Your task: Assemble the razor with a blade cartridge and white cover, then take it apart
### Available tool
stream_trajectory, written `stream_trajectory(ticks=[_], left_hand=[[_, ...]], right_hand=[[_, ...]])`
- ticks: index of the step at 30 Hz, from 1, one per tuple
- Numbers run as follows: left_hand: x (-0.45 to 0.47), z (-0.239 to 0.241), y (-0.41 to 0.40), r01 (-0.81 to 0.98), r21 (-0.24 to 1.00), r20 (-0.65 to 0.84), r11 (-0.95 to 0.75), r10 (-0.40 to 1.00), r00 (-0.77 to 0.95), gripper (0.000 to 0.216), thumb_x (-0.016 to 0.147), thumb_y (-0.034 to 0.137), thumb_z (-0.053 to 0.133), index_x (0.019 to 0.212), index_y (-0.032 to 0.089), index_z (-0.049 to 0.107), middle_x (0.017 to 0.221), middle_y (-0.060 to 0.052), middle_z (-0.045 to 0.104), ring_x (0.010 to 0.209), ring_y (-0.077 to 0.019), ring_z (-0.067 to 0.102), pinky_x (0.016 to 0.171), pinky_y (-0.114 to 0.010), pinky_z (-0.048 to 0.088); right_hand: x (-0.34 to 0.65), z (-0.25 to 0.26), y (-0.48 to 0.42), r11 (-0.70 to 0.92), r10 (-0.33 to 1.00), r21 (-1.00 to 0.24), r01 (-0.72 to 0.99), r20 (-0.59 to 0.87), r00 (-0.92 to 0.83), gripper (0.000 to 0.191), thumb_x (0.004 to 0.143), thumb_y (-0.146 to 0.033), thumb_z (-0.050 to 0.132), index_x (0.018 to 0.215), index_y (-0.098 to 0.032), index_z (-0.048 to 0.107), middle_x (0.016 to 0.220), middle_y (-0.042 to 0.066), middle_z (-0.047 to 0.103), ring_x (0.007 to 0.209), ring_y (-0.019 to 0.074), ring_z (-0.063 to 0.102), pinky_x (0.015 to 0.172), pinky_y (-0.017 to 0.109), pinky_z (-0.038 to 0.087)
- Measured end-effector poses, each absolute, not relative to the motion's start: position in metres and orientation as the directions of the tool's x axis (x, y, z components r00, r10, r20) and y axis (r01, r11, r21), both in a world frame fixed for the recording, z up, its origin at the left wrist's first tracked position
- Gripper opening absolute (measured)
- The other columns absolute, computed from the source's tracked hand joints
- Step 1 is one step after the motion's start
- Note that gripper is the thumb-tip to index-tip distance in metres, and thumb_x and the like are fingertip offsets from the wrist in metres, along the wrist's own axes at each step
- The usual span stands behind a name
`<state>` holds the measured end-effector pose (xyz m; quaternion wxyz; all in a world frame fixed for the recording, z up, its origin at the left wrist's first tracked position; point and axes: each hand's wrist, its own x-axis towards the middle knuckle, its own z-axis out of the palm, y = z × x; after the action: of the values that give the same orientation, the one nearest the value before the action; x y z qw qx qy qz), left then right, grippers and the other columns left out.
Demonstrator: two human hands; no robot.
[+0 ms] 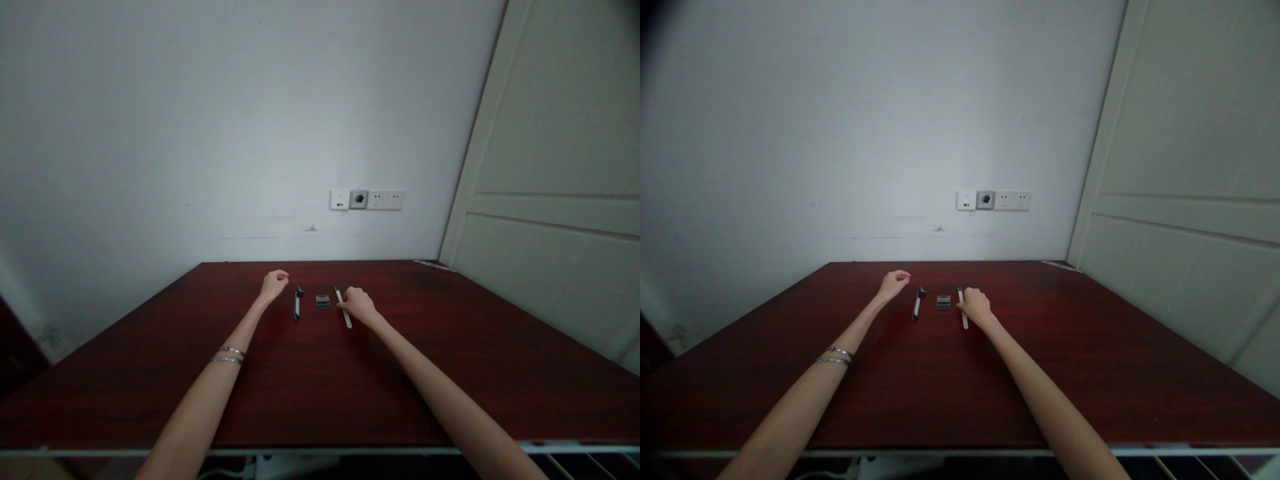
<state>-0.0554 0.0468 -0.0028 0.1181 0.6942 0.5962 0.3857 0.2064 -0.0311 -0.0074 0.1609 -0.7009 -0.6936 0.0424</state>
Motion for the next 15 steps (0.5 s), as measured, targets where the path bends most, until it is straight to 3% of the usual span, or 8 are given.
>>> stream_trajectory(ticks=[3, 6, 9, 15], left_hand=[[-0.063, -0.005, 0.048, 0.803, 0.558, 0.373, -0.209, 0.928, -0.017, 0.025, 0.076, 0.016, 0.049, 0.097, 0.014, 0.064, 0.099, -0.006, 0.067, 0.091, -0.0125, 0.062, 0.083, -0.019, 0.045], [-0.072, -0.01, 0.05, 0.845, 0.51, 0.332, -0.161, 0.943, -0.021, 0.026, 0.077, 0.016, 0.049, 0.098, 0.013, 0.063, 0.102, -0.007, 0.066, 0.096, -0.0151, 0.06, 0.085, -0.022, 0.043], [-0.076, -0.02, 0.051, 0.89, 0.439, 0.276, -0.127, 0.961, 0.002, 0.03, 0.078, 0.021, 0.049, 0.105, 0.014, 0.06, 0.112, -0.009, 0.062, 0.105, -0.0191, 0.056, 0.09, -0.026, 0.04], [-0.074, -0.043, 0.051, 0.954, 0.298, 0.194, -0.027, 0.98, -0.033, 0.055, 0.085, 0.038, 0.036, 0.131, 0.007, 0.037, 0.138, -0.024, 0.032, 0.128, -0.0353, 0.028, 0.099, -0.047, 0.027]], right_hand=[[0.223, -0.01, -0.02, -0.002, 0.978, -0.3, 0.954, 0.198, 0.064, 0.032, 0.08, -0.044, 0.05, 0.093, -0.019, 0.066, 0.097, 0.012, 0.065, 0.092, 0.0255, 0.06, 0.072, 0.032, 0.045], [0.247, -0.018, -0.006, 0.045, 0.944, -0.238, 0.97, 0.329, 0.037, 0.033, 0.086, -0.033, 0.04, 0.104, -0.018, 0.063, 0.108, 0.013, 0.06, 0.1, 0.0234, 0.056, 0.08, 0.031, 0.043], [0.27, -0.029, 0.002, 0.062, 0.937, -0.208, 0.976, 0.35, 0.015, 0.036, 0.087, -0.026, 0.038, 0.114, -0.013, 0.058, 0.115, 0.016, 0.056, 0.105, 0.0225, 0.052, 0.088, 0.029, 0.039], [0.292, -0.048, 0.007, 0.082, 0.939, -0.175, 0.981, 0.343, -0.017, 0.04, 0.087, -0.027, 0.036, 0.116, -0.01, 0.057, 0.121, 0.016, 0.054, 0.111, 0.0243, 0.049, 0.092, 0.031, 0.037]])
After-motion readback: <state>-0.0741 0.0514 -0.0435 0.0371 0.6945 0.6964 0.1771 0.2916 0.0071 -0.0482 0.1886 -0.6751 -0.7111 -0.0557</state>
